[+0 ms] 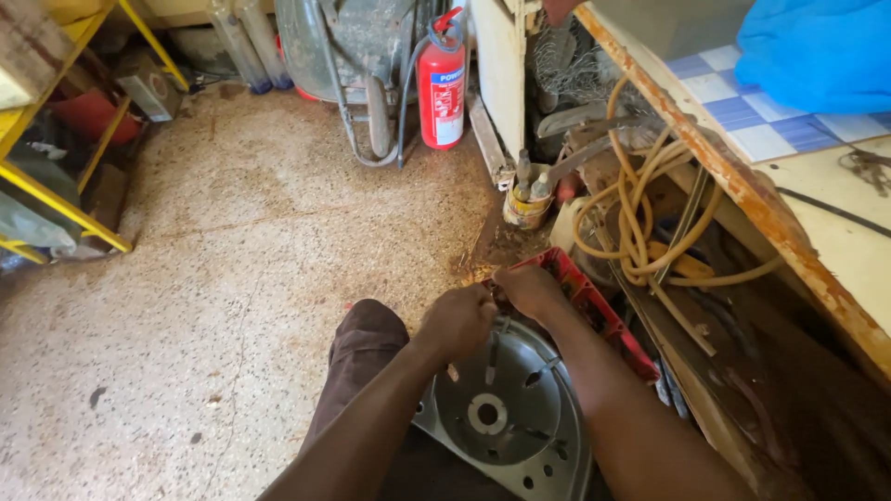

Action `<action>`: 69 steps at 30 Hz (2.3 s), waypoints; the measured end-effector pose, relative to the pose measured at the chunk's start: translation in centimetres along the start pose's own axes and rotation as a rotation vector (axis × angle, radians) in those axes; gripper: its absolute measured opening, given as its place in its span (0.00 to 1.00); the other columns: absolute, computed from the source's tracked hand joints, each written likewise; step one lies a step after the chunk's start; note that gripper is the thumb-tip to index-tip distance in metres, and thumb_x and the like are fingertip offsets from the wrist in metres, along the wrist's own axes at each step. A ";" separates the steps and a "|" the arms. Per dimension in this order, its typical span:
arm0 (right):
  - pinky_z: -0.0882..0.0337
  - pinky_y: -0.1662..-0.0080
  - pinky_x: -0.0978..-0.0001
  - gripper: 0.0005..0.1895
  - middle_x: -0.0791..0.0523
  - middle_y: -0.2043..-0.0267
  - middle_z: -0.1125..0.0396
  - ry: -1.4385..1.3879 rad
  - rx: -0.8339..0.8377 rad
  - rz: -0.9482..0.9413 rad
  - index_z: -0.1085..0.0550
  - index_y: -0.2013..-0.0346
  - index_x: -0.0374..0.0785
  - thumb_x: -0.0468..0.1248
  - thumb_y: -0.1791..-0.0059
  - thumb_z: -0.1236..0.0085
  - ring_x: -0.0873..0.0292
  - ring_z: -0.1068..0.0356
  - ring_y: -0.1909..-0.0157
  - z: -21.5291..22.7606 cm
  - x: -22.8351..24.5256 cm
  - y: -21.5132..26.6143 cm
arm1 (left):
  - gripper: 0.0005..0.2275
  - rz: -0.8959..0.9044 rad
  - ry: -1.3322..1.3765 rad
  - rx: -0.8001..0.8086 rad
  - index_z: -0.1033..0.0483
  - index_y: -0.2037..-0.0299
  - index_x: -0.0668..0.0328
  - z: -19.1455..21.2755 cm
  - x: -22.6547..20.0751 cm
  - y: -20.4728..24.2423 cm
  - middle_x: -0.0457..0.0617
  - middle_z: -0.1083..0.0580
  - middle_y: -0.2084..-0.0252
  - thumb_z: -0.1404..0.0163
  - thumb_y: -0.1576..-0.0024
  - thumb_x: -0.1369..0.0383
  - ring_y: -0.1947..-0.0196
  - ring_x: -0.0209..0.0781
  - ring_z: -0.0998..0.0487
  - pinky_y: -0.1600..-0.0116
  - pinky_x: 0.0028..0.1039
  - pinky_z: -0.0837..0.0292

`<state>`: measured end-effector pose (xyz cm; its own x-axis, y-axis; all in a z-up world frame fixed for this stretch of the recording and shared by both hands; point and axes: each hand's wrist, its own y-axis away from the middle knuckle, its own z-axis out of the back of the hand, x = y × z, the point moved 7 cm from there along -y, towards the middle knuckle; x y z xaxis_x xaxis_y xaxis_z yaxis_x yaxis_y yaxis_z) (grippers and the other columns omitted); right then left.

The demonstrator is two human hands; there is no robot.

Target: The person holds a circular metal component on their lap and inserts a small metal rod into a hole. They then use a flat metal tool to adjust or secure the rod within the component.

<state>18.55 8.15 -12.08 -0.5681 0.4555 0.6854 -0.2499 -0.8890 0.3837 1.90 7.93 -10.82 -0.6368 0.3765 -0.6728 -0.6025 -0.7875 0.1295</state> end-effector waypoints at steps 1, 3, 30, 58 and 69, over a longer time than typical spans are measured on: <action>0.26 0.56 0.53 0.37 0.54 0.83 0.31 -0.066 0.056 0.004 0.27 0.86 0.46 0.71 0.48 0.47 0.52 0.28 0.76 -0.1 -0.2 0.4 | 0.14 0.103 -0.007 -0.052 0.20 0.48 0.39 0.1 1.3 0.1 0.55 0.18 0.60 0.54 0.38 0.53 0.50 0.64 0.17 0.51 0.54 0.19; 0.28 0.51 0.48 0.33 0.50 0.73 0.27 -0.163 0.049 0.002 0.22 0.77 0.40 0.66 0.47 0.46 0.47 0.26 0.64 -0.6 -0.3 0.5 | 0.13 0.084 -0.060 -0.024 0.19 0.50 0.36 0.5 -0.9 1.0 0.54 0.18 0.59 0.54 0.39 0.53 0.50 0.61 0.16 0.49 0.51 0.18; 0.29 0.35 0.53 0.30 0.50 0.43 0.22 -0.115 -0.025 -0.031 0.19 0.38 0.48 0.56 0.51 0.40 0.50 0.27 0.37 7.7 4.4 18.7 | 0.17 0.240 -0.192 -0.096 0.24 0.39 0.19 9.3 -5.1 5.7 0.48 0.23 0.46 0.62 0.33 0.44 0.40 0.56 0.21 0.35 0.49 0.27; 0.38 0.24 0.39 0.40 0.57 0.17 0.53 0.109 0.111 -0.216 0.50 0.20 0.52 0.58 0.44 0.52 0.44 0.51 0.18 3.8 1.8 16.6 | 0.18 0.086 0.089 -0.298 0.23 0.37 0.50 13.2 -7.9 8.5 0.58 0.17 0.53 0.63 0.33 0.67 0.59 0.53 0.16 0.56 0.45 0.21; 0.31 0.32 0.48 0.29 0.51 0.37 0.24 -0.098 0.052 -0.118 0.22 0.35 0.49 0.56 0.47 0.46 0.47 0.27 0.32 9.4 8.5 19.0 | 0.09 0.118 0.173 -0.174 0.24 0.50 0.48 11.6 -6.5 7.9 0.53 0.18 0.57 0.55 0.37 0.63 0.54 0.53 0.20 0.51 0.46 0.26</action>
<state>16.38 -4.44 6.82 -0.4572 0.5612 0.6899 -0.2682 -0.8266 0.4947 -4.29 4.95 2.97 -0.5967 0.1998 -0.7772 -0.4274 -0.8988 0.0972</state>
